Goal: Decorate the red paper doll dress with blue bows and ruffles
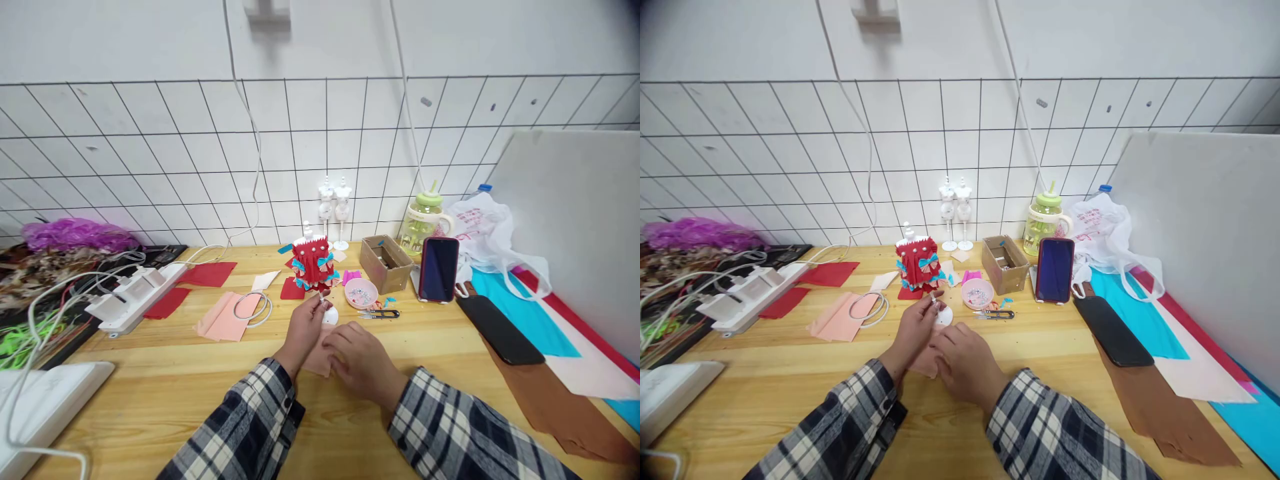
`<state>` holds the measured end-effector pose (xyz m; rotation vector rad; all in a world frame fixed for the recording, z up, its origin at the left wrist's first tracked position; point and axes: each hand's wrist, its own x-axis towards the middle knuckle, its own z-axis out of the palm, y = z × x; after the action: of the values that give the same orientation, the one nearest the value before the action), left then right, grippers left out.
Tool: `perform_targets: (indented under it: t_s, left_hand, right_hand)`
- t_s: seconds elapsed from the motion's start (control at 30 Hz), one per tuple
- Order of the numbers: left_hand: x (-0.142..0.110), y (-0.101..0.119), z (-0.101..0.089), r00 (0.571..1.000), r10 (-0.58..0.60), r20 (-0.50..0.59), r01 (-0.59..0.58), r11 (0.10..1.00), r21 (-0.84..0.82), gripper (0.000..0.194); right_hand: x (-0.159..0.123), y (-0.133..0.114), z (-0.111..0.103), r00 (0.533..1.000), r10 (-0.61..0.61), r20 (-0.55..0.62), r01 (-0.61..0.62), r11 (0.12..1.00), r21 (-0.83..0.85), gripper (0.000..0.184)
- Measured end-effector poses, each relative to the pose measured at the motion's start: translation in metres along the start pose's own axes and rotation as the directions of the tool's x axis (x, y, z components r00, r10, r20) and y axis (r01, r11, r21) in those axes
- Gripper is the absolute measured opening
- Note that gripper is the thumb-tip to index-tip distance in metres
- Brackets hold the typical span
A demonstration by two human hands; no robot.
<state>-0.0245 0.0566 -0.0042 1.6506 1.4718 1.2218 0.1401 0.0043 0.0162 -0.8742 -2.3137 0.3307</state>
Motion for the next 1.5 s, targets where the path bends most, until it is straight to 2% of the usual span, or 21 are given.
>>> perform_targets:
  t_s: [0.07, 0.17, 0.27, 0.33, 0.4, 0.47, 0.6, 0.73, 0.9, 1.03, 1.13, 1.17, 1.27, 1.33, 1.43, 1.5]
  left_hand:
    - [-0.001, -0.002, -0.001, 1.000, -0.004, -0.008, 0.004, 1.000, 0.006, 0.035]
    - [-0.001, -0.002, -0.007, 0.999, 0.007, -0.033, -0.006, 0.999, 0.033, 0.035]
    - [0.007, 0.001, -0.024, 0.995, 0.044, -0.088, -0.034, 0.994, 0.108, 0.033]
    - [0.020, 0.004, -0.041, 0.989, 0.072, -0.133, -0.041, 0.974, 0.221, 0.029]
    - [0.039, 0.007, -0.059, 0.976, 0.102, -0.194, -0.035, 0.947, 0.320, 0.026]
    - [0.062, 0.008, -0.078, 0.973, 0.098, -0.208, -0.013, 0.926, 0.378, 0.023]
    - [0.108, -0.001, -0.109, 0.962, 0.102, -0.254, 0.043, 0.860, 0.509, 0.020]
    - [0.141, -0.027, -0.118, 0.970, 0.079, -0.231, 0.051, 0.858, 0.511, 0.020]
    - [0.168, -0.058, -0.109, 0.973, 0.049, -0.225, 0.079, 0.847, 0.526, 0.022]
    - [0.189, -0.068, -0.105, 0.977, 0.042, -0.209, 0.078, 0.841, 0.536, 0.022]
    - [0.202, -0.073, -0.104, 0.974, 0.040, -0.222, 0.085, 0.845, 0.527, 0.022]
    - [0.204, -0.075, -0.103, 0.973, 0.037, -0.229, 0.091, 0.848, 0.522, 0.021]
    - [0.209, -0.084, -0.099, 0.969, 0.026, -0.246, 0.106, 0.857, 0.505, 0.023]
    - [0.209, -0.090, -0.096, 0.964, 0.023, -0.264, 0.115, 0.861, 0.496, 0.025]
    - [0.210, -0.094, -0.095, 0.960, 0.015, -0.280, 0.127, 0.866, 0.483, 0.026]
    - [0.212, -0.093, -0.095, 0.960, 0.003, -0.281, 0.135, 0.873, 0.470, 0.023]
  right_hand:
    - [-0.009, -0.004, 0.003, 0.977, 0.001, 0.211, 0.008, 0.999, -0.042, 0.034]
    - [-0.016, -0.009, -0.003, 0.942, 0.006, 0.335, 0.013, 0.998, -0.054, 0.042]
    - [-0.019, -0.012, -0.004, 0.934, 0.010, 0.357, -0.001, 1.000, -0.025, 0.037]
    - [-0.020, -0.014, 0.001, 0.939, 0.012, 0.344, -0.017, 1.000, 0.011, 0.033]
    - [-0.019, -0.016, 0.006, 0.946, 0.017, 0.324, -0.035, 0.998, 0.049, 0.035]
    - [-0.017, -0.015, 0.009, 0.948, 0.024, 0.316, -0.052, 0.995, 0.082, 0.040]
    - [-0.015, -0.012, 0.009, 0.932, 0.042, 0.360, -0.087, 0.990, 0.110, 0.050]
    - [-0.013, -0.009, 0.005, 0.908, 0.040, 0.418, -0.099, 0.988, 0.121, 0.054]
    - [-0.007, -0.008, -0.003, 0.881, 0.007, 0.474, -0.093, 0.983, 0.159, 0.056]
    - [-0.005, -0.002, -0.001, 0.894, 0.005, 0.447, -0.081, 0.985, 0.150, 0.055]
    - [-0.009, 0.008, 0.017, 0.906, -0.079, 0.416, 0.035, 0.993, 0.112, 0.058]
    - [-0.011, 0.012, 0.026, 0.915, -0.106, 0.389, 0.081, 0.994, 0.079, 0.057]
    - [-0.016, 0.021, 0.056, 0.960, -0.127, 0.248, 0.157, 0.982, -0.104, 0.032]
    - [-0.016, 0.024, 0.070, 0.977, -0.157, 0.148, 0.183, 0.965, -0.189, 0.026]
    - [-0.016, 0.024, 0.079, 0.981, -0.188, 0.050, 0.195, 0.949, -0.249, 0.024]
    - [-0.016, 0.024, 0.079, 0.980, -0.198, 0.028, 0.198, 0.945, -0.259, 0.024]
